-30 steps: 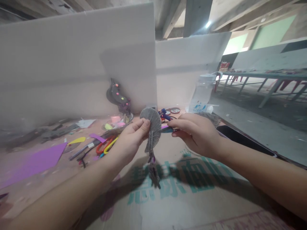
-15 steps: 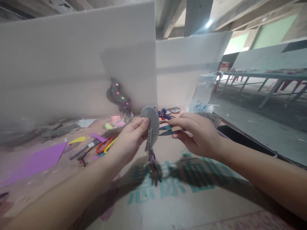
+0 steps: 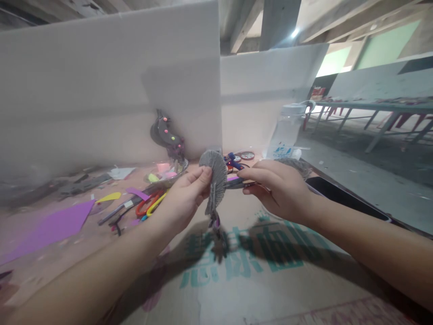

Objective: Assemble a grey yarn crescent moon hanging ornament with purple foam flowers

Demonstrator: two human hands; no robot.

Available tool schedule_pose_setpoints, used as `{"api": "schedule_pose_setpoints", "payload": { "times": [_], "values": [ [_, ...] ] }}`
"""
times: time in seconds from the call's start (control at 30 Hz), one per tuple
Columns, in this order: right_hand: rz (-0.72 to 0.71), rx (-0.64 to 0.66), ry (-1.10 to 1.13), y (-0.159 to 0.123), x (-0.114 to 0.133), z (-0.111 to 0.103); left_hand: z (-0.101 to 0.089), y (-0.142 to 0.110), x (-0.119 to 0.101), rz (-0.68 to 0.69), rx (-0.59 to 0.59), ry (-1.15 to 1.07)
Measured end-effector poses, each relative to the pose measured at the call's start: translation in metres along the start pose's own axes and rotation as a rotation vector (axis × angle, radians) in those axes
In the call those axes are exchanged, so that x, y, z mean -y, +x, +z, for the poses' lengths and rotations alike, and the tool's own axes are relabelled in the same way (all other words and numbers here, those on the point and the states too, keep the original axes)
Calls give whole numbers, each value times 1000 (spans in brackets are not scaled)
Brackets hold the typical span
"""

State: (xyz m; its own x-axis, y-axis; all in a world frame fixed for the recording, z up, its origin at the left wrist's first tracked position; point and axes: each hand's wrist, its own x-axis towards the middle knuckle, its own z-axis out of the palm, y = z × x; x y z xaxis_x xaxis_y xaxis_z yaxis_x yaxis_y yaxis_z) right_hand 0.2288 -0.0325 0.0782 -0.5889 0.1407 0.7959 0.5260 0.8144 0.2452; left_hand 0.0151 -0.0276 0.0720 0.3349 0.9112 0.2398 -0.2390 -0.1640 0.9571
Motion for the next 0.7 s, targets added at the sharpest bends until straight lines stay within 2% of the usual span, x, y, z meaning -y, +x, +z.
{"api": "schedule_pose_setpoints", "payload": {
  "times": [0.13,0.27,0.33,0.4,0.57,0.63,0.7],
  "values": [
    [38,-13,57,0,0,-4,-3,0,3,15,-4,1],
    [334,-63,105,-1,-11,-6,-12,5,10,143,-119,150],
    [494,26,51,-6,-23,2,-16,7,12,202,-179,233],
    [587,202,9,-16,-36,17,-17,8,13,236,-219,299],
    [586,487,58,-54,-55,58,-11,4,14,204,-184,447],
    [552,517,84,-59,-56,62,-8,3,14,178,-161,462],
    [522,501,113,-52,-55,57,-6,2,11,179,-154,458]
  ]
}}
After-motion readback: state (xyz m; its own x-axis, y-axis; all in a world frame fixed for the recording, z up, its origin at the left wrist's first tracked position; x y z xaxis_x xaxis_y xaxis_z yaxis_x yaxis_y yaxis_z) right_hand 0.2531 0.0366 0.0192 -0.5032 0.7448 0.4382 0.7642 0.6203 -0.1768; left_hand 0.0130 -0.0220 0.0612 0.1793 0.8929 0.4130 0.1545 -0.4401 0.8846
